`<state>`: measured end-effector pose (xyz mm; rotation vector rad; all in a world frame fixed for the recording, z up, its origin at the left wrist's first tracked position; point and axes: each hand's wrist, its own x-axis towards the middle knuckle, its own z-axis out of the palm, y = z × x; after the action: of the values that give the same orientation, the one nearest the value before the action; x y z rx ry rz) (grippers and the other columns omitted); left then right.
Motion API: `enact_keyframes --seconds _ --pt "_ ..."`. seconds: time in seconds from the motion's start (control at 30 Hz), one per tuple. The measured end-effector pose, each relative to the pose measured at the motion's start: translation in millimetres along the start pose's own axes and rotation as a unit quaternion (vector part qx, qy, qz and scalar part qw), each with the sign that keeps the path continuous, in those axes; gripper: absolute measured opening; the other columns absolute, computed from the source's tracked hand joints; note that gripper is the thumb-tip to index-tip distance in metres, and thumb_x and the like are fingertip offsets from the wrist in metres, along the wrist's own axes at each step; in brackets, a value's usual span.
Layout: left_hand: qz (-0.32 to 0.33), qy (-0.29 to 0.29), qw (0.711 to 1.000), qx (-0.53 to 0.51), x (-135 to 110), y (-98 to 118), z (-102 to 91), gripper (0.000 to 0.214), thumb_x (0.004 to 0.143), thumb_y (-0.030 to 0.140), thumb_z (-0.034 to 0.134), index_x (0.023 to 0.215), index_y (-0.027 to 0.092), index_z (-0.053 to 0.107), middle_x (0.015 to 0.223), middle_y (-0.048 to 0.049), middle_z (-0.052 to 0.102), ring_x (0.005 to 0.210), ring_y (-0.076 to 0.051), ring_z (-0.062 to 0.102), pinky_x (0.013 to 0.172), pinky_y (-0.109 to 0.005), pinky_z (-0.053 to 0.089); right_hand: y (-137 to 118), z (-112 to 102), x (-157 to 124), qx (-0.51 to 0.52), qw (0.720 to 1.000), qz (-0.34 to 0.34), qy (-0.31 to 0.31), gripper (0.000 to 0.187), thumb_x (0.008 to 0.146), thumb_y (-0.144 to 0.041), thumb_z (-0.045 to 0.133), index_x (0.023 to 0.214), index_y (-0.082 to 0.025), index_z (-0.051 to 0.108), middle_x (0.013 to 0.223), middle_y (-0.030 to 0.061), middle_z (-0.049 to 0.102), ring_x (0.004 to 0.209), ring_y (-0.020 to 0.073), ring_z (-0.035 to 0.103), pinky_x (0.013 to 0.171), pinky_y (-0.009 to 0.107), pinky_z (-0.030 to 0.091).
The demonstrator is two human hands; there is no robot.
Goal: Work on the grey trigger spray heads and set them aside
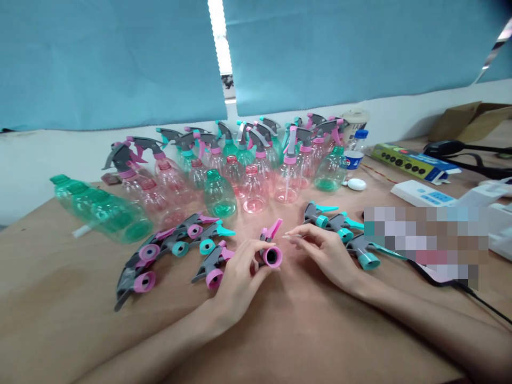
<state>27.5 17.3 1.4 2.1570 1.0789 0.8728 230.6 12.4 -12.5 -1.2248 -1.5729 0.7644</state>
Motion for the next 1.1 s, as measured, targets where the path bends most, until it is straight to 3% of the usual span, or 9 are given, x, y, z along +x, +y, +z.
enact_keyframes --seconds 0.17,0.3,0.5,0.6,0.93,1.1 --pt "0.001 -0.002 1.0 -0.014 -0.9 -1.1 0.8 0.018 0.084 0.015 0.063 0.099 0.024 0.057 0.092 0.0019 0.059 0.072 -0.013 0.053 0.065 -0.024 0.042 -6.5 -3.3 -4.1 0.08 0.997 0.002 0.007 0.017 0.077 -0.037 0.069 0.075 -0.02 0.069 0.08 0.0032 0.072 0.076 0.0195 0.068 0.069 0.03 0.054" --pt "0.006 -0.017 1.0 -0.007 -1.3 -1.4 1.9 0.02 0.084 0.016 0.063 0.101 0.025 0.058 0.089 0.0023 0.058 0.073 -0.013 0.053 0.067 -0.025 0.042 -14.3 -5.3 -11.4 0.02 0.997 -0.067 -0.022 0.013 0.084 -0.032 0.063 0.082 -0.021 0.07 0.082 0.0024 0.073 0.074 0.0176 0.068 0.063 0.027 0.054" --pt "0.02 -0.049 0.999 0.005 0.1 0.1 2.5 0.019 0.082 0.019 0.067 0.098 0.023 0.058 0.082 0.0029 0.055 0.072 -0.014 0.052 0.066 -0.025 0.041 -15.7 3.6 -19.3 -0.076 0.965 -0.25 -0.006 0.021 0.093 -0.019 0.049 0.106 -0.023 0.065 0.101 0.0037 0.072 0.097 0.0179 0.065 0.086 0.033 0.052" --pt "0.026 -0.06 0.998 0.0 0.0 -1.2 3.4 0.02 0.081 0.02 0.069 0.097 0.023 0.058 0.078 0.004 0.053 0.069 -0.013 0.051 0.063 -0.023 0.04 -16.7 6.6 -18.7 -0.113 0.948 -0.296 0.006 0.026 0.095 -0.017 0.043 0.114 -0.022 0.061 0.107 0.0056 0.07 0.106 0.0187 0.063 0.096 0.04 0.047" --pt "-0.031 -0.038 0.997 -0.057 1.2 -1.8 5.3 0.02 0.074 0.023 0.074 0.084 0.018 0.058 0.074 0.0041 0.055 0.061 -0.011 0.049 0.052 -0.021 0.04 -18.3 18.7 -17.0 -0.158 0.947 -0.276 -0.03 0.038 0.097 -0.019 0.035 0.132 -0.025 0.049 0.124 0.008 0.062 0.12 0.0221 0.054 0.105 0.05 0.039" --pt "-0.033 -0.037 0.996 -0.076 1.7 -1.3 5.3 0.023 0.075 0.018 0.073 0.094 0.02 0.06 0.08 0.0042 0.059 0.062 -0.01 0.051 0.054 -0.021 0.041 -15.3 19.5 -15.4 -0.173 0.938 -0.297 -0.036 0.042 0.097 -0.02 0.035 0.139 -0.021 0.039 0.134 0.0125 0.053 0.128 0.022 0.046 0.105 0.048 0.038"
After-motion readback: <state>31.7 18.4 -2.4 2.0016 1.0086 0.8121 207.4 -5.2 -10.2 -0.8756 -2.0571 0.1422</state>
